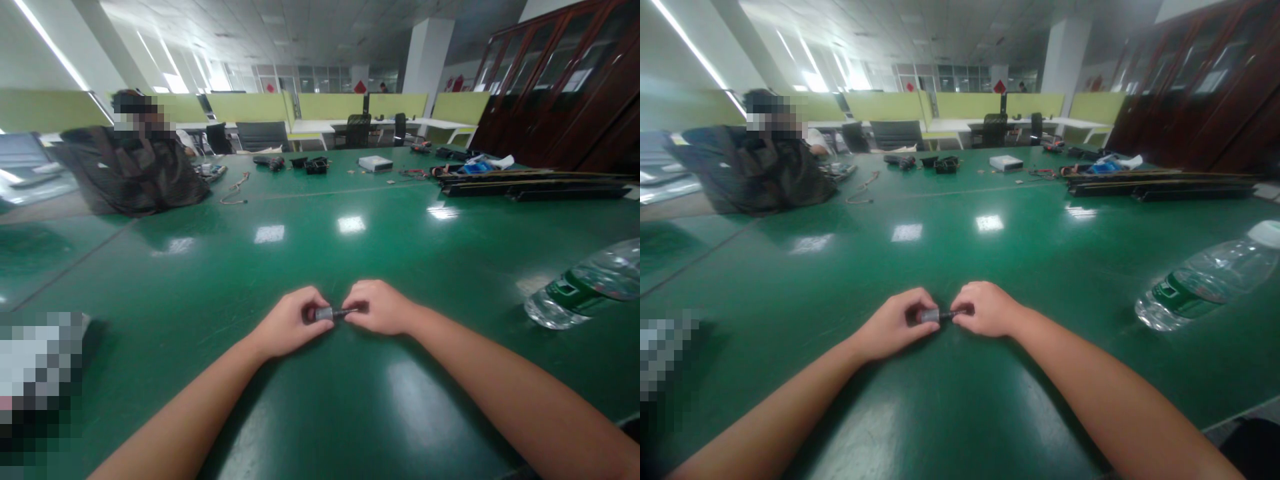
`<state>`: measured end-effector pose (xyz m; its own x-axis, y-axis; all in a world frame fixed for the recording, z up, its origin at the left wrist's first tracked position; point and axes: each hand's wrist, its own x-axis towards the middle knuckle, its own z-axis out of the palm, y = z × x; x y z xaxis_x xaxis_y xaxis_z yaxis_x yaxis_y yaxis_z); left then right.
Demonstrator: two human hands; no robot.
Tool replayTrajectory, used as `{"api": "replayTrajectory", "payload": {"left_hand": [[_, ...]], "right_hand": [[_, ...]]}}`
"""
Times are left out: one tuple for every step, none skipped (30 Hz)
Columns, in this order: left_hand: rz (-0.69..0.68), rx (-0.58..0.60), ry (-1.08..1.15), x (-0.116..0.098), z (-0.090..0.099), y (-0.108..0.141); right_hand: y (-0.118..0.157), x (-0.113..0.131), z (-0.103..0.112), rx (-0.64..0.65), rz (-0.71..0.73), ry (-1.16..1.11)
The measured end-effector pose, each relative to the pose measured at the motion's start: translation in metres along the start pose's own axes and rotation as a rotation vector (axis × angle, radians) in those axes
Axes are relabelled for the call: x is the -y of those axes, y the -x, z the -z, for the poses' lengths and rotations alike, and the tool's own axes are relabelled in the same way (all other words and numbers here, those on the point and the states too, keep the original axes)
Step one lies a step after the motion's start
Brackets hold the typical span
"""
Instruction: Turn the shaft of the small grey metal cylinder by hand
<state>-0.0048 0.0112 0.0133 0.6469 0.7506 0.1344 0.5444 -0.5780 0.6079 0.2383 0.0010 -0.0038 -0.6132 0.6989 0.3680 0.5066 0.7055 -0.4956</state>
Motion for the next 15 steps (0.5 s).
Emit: {"api": "replayTrajectory", "payload": {"left_hand": [[-0.002,0.0,0.0,0.0001,0.0001,0.0001],[-0.002,0.001,-0.001,0.0001,0.0002,0.0001],[-0.002,0.002,-0.001,0.0002,0.0003,0.0002],[-0.002,0.001,0.0,0.0001,0.0003,0.0002],[-0.002,0.001,0.001,0.0,0.0003,0.0003],[-0.001,0.0,0.001,-0.0002,0.0004,0.0004],[0.0,0.001,0.003,-0.0004,0.0004,0.0004],[0.0,0.001,0.005,-0.0006,0.0005,0.0005],[0.0,0.002,0.005,-0.0008,0.0006,0.0005],[0.0,0.002,0.005,-0.0009,0.0007,0.0004],[-0.001,0.003,0.004,-0.0009,0.0009,0.0003],[-0.001,0.003,0.004,-0.0008,0.001,0.0002],[0.0,0.003,0.003,-0.0006,0.0011,0.0001],[0.001,0.003,0.004,-0.0003,0.0011,0.0],[0.001,0.001,0.005,0.0001,0.0011,-0.0001]], "right_hand": [[0.0002,-0.0004,0.0005,0.0,-0.005,-0.001],[0.0004,-0.0007,0.0011,0.002,-0.01,-0.003],[0.0005,-0.0009,0.0018,0.003,-0.014,-0.006],[0.0005,-0.0012,0.0025,0.005,-0.017,-0.009],[0.0006,-0.0014,0.0031,0.006,-0.018,-0.011],[0.0006,-0.0016,0.0037,0.006,-0.018,-0.014],[0.0007,-0.0018,0.0043,0.007,-0.018,-0.016],[0.0009,-0.002,0.0047,0.007,-0.02,-0.016],[0.0011,-0.0022,0.0051,0.006,-0.022,-0.015],[0.0014,-0.0024,0.0054,0.007,-0.025,-0.014],[0.0017,-0.0026,0.0058,0.01,-0.029,-0.011],[0.002,-0.0029,0.0064,0.015,-0.036,-0.008],[0.0024,-0.0033,0.0072,0.022,-0.044,-0.004],[0.0027,-0.0039,0.0083,0.03,-0.053,-0.003],[0.0031,-0.0048,0.0098,0.039,-0.065,-0.004]]}}
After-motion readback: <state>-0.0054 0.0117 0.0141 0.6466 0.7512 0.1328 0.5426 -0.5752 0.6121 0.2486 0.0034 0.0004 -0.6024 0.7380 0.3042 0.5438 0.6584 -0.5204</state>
